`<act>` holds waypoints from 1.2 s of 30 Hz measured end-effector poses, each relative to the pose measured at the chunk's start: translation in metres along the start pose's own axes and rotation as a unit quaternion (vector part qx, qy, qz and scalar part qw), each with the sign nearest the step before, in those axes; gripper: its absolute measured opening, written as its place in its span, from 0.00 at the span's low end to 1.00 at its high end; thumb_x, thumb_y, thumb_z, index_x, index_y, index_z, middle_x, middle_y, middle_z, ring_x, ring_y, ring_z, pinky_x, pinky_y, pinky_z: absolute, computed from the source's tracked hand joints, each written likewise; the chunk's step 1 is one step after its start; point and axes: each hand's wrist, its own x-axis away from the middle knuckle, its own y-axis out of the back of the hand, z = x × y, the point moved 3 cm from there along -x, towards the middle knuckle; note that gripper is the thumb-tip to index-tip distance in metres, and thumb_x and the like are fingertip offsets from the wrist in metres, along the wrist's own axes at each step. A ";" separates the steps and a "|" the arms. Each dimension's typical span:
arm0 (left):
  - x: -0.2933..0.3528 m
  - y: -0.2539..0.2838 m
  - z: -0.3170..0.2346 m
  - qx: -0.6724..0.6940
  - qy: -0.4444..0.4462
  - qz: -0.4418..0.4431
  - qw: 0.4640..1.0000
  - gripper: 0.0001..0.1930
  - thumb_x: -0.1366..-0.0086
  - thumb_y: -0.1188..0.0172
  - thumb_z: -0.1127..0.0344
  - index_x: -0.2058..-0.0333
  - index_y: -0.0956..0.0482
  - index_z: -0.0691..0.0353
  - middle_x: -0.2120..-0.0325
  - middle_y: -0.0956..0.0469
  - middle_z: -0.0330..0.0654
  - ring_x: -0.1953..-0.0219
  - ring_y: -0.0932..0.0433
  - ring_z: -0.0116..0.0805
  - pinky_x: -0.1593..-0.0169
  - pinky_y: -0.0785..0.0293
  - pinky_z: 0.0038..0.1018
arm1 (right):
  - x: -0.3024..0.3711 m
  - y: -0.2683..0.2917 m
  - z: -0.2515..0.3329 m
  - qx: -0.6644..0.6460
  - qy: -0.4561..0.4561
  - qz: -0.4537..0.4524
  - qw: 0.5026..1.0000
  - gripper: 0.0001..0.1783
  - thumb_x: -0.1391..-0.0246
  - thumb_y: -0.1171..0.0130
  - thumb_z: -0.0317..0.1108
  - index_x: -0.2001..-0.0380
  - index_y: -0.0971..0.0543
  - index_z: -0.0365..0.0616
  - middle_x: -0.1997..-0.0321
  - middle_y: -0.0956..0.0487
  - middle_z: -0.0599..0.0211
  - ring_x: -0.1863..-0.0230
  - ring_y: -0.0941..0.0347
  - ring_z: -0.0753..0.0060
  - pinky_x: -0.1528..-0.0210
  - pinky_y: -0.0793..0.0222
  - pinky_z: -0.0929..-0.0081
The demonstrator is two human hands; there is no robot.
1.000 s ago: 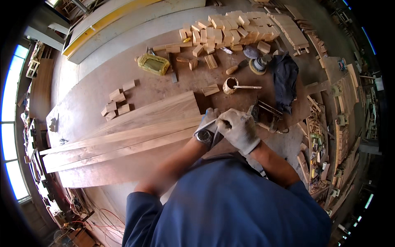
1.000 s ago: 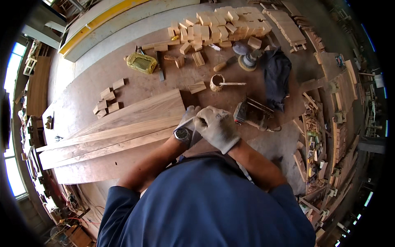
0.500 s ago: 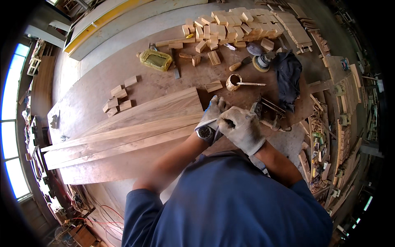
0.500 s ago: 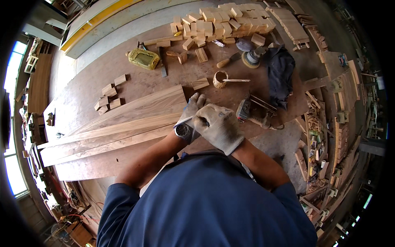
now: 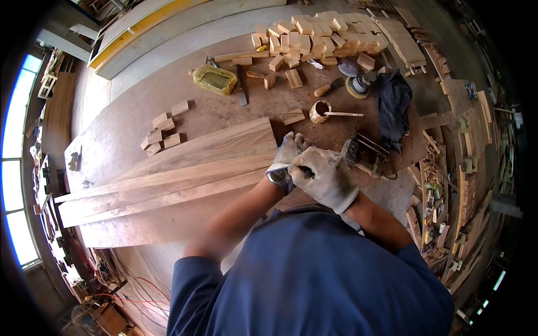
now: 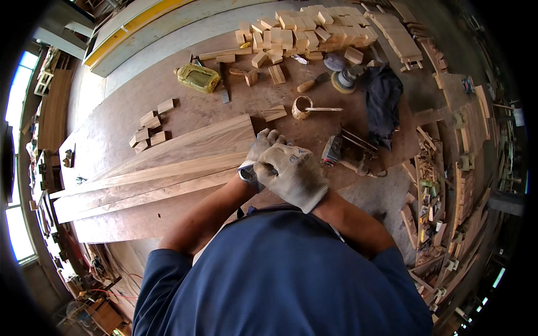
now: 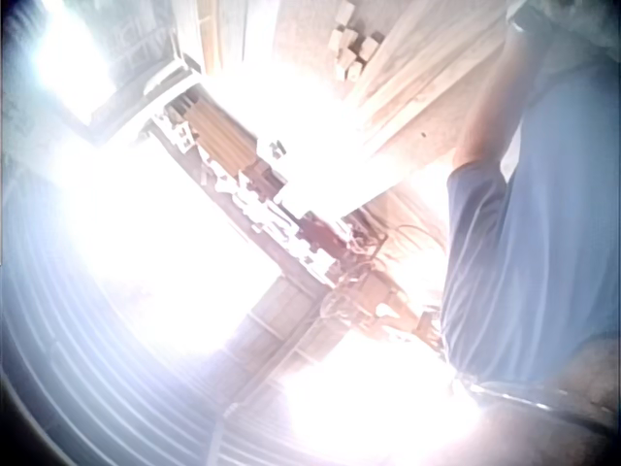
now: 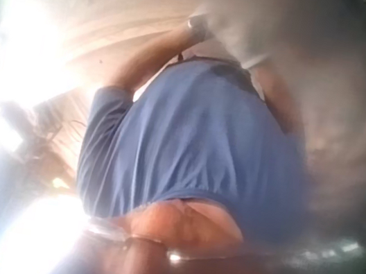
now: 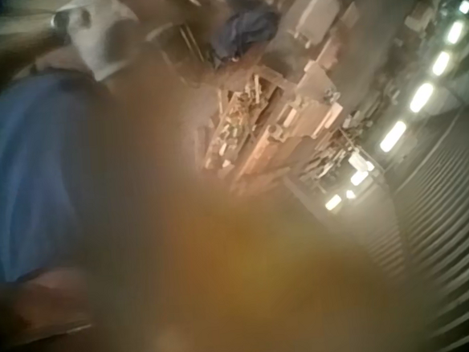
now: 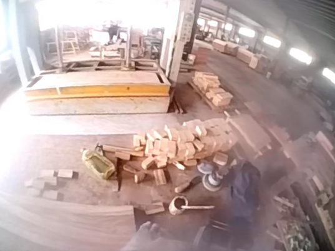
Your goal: The person applies glue to small wooden blocks and attaches them to a long wooden plank using a nail gun. They repeat this process for multiple blocks, then carry the assembled plank to a rack and place it among other similar planks.
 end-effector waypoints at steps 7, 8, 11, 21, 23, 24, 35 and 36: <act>0.024 -0.007 0.023 0.024 -0.001 -0.016 1.000 0.14 0.40 0.34 0.55 0.56 0.17 0.51 0.57 0.17 0.41 0.46 0.21 0.45 0.43 0.25 0.40 | 0.010 -0.033 0.038 -0.028 0.110 0.060 0.992 0.05 0.44 0.29 0.30 0.69 0.17 0.46 0.67 0.15 0.64 0.67 0.16 0.56 0.62 0.19 0.61; 0.033 -0.005 0.027 0.071 0.016 -0.022 0.997 0.15 0.39 0.33 0.55 0.55 0.17 0.51 0.56 0.17 0.42 0.46 0.21 0.47 0.43 0.25 0.41 | 0.013 -0.039 0.043 -0.084 0.099 0.076 0.989 0.05 0.43 0.29 0.31 0.68 0.17 0.46 0.66 0.15 0.63 0.67 0.16 0.55 0.62 0.19 0.60; 0.067 -0.013 0.041 0.208 0.067 -0.049 0.975 0.20 0.36 0.31 0.53 0.48 0.16 0.53 0.51 0.16 0.48 0.45 0.20 0.55 0.43 0.24 0.44 | 0.021 -0.053 0.057 -0.215 0.033 0.142 0.966 0.05 0.42 0.30 0.34 0.65 0.14 0.47 0.64 0.13 0.63 0.63 0.15 0.55 0.60 0.19 0.61; 0.257 -0.066 0.048 0.352 0.243 0.002 0.904 0.27 0.29 0.35 0.45 0.76 0.16 0.65 0.79 0.17 0.49 0.78 0.21 0.43 0.68 0.24 0.41 | 0.086 -0.098 0.003 0.064 -0.043 0.354 0.932 0.19 0.35 0.40 0.51 0.57 0.14 0.47 0.53 0.14 0.57 0.50 0.16 0.49 0.45 0.22 0.50; 0.307 -0.114 0.048 0.400 0.366 -0.010 0.840 0.30 0.29 0.35 0.43 0.80 0.17 0.65 0.83 0.19 0.45 0.83 0.26 0.34 0.73 0.27 0.38 | 0.090 -0.100 -0.005 0.116 -0.030 0.406 0.906 0.21 0.35 0.41 0.52 0.55 0.14 0.46 0.52 0.14 0.56 0.48 0.16 0.48 0.44 0.22 0.50; 0.331 -0.127 0.043 0.423 0.433 -0.004 0.796 0.30 0.28 0.36 0.42 0.79 0.16 0.64 0.85 0.22 0.42 0.83 0.28 0.32 0.75 0.30 0.38 | 0.094 -0.108 -0.011 0.137 -0.008 0.447 0.884 0.21 0.35 0.41 0.52 0.55 0.14 0.46 0.51 0.14 0.56 0.48 0.16 0.48 0.43 0.22 0.50; 0.440 -0.238 -0.040 0.369 0.702 0.039 0.608 0.19 0.28 0.36 0.48 0.67 0.13 0.59 0.79 0.25 0.40 0.76 0.27 0.31 0.70 0.33 0.35 | 0.094 -0.101 -0.034 0.110 0.055 0.495 0.860 0.24 0.38 0.39 0.52 0.52 0.14 0.44 0.48 0.15 0.46 0.44 0.18 0.42 0.40 0.24 0.49; 0.436 -0.240 -0.048 0.365 0.707 0.036 0.604 0.18 0.28 0.36 0.49 0.67 0.13 0.60 0.78 0.25 0.40 0.75 0.27 0.32 0.69 0.32 0.35 | 0.098 -0.099 -0.035 0.109 0.053 0.514 0.849 0.24 0.38 0.39 0.52 0.51 0.15 0.45 0.47 0.15 0.47 0.43 0.18 0.42 0.39 0.24 0.49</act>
